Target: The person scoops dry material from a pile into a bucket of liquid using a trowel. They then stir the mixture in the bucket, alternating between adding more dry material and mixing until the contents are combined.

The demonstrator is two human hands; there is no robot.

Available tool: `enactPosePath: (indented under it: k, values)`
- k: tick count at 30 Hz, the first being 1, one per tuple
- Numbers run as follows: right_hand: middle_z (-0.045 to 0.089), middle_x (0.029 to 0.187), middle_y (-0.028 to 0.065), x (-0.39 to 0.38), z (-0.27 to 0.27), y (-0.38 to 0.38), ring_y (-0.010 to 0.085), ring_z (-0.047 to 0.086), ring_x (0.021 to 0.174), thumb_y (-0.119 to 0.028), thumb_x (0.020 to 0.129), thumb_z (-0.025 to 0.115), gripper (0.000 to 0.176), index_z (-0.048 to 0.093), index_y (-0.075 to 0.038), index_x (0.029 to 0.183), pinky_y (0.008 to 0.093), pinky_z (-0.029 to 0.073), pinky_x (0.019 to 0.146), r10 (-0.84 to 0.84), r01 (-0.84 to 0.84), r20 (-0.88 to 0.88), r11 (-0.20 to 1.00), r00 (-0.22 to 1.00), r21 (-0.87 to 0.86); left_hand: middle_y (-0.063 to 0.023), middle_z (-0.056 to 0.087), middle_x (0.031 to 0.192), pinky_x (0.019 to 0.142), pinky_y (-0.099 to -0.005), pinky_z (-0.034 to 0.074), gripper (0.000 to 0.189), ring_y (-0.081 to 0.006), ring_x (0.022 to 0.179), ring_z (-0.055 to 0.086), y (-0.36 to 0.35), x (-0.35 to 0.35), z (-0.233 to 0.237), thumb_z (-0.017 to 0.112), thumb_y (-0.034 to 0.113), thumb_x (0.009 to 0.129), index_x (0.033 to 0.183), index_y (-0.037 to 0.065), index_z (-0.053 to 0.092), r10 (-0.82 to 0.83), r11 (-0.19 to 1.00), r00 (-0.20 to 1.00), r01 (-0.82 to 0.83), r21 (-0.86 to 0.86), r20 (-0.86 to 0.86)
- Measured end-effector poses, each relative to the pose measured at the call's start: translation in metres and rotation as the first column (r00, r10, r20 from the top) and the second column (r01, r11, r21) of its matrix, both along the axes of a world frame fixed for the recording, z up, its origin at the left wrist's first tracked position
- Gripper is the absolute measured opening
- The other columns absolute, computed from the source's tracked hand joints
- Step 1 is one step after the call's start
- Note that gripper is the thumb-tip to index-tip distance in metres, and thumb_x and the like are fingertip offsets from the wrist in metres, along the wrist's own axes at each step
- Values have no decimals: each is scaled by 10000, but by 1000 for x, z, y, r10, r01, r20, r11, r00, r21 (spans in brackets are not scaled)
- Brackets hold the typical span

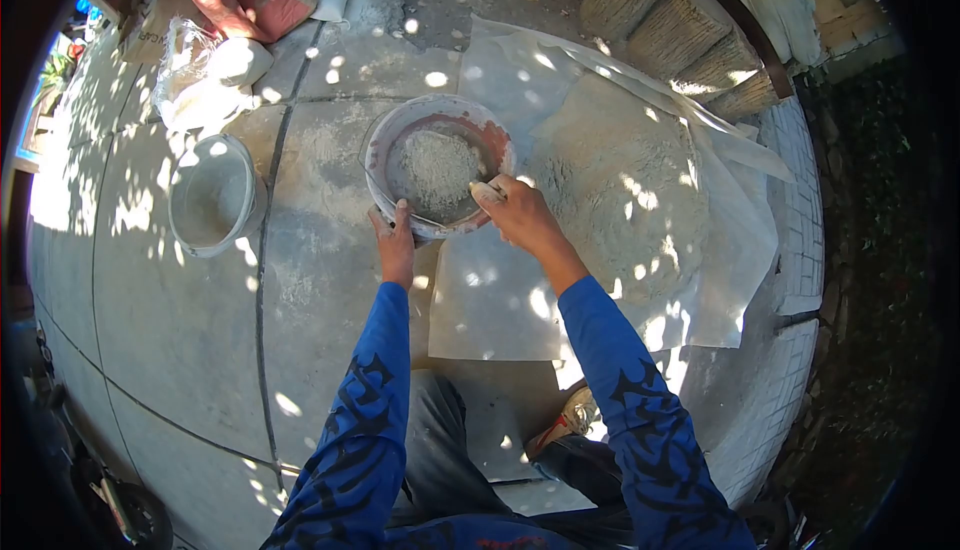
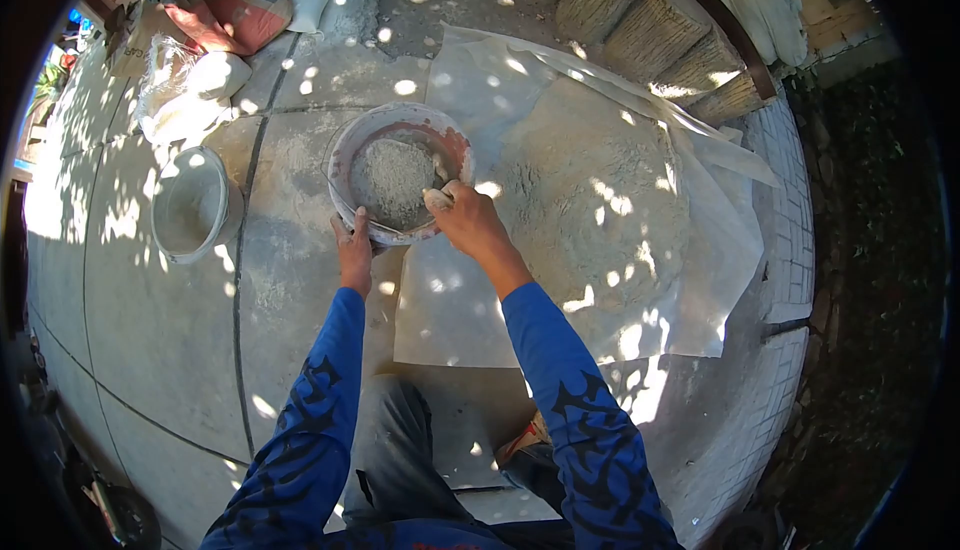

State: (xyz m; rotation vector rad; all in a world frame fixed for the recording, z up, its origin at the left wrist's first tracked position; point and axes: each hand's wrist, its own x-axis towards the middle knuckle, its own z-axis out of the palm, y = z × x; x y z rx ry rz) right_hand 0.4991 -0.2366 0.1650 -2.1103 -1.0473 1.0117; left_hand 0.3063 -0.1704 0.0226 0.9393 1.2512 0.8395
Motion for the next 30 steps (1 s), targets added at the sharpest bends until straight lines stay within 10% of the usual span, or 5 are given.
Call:
enactPosePath:
  k: [10,12,16,28,30]
  values:
    - [659,729,154,23,7,-12,246,647,562,-432,929,630,415,674,-28,1013,387,523,592,-11,12,32,999,999,-46,-199,506,1310,817,-413,620,540,-302,1105,625,1,-1,-2,556,393,1016,1382,73,320,-9,999,1000,8,50,12]
    - [687,979,244,22,4,-14,442,649,964,-373,909,633,358,651,-28,998,498,508,829,-16,-3,315,998,949,60,-199,506,1309,819,-410,619,543,-302,1104,626,2,0,-2,557,395,1015,1381,72,319,-16,997,1000,16,70,8]
    - [689,990,229,31,9,-15,443,648,967,-359,908,636,335,629,-46,1027,505,509,830,7,2,178,999,984,-48,-199,502,1326,828,-408,614,597,-302,1112,624,2,-3,-2,569,415,1006,1414,70,301,-33,998,999,31,58,34]
    - [672,1054,166,13,3,-42,352,688,938,-247,908,679,366,551,-106,1220,521,543,718,-44,-83,695,985,717,148,-225,490,1377,951,-379,498,793,-290,1205,540,1,-5,4,600,447,987,1503,-20,218,-41,998,999,42,43,-14]
    - [654,1110,178,18,-6,-62,373,680,929,-247,923,669,379,536,-99,1245,501,539,737,-280,18,631,921,723,388,-223,476,1396,951,-386,502,825,-291,1218,531,2,-6,-2,604,452,982,1518,-24,194,-44,999,999,44,31,-3]
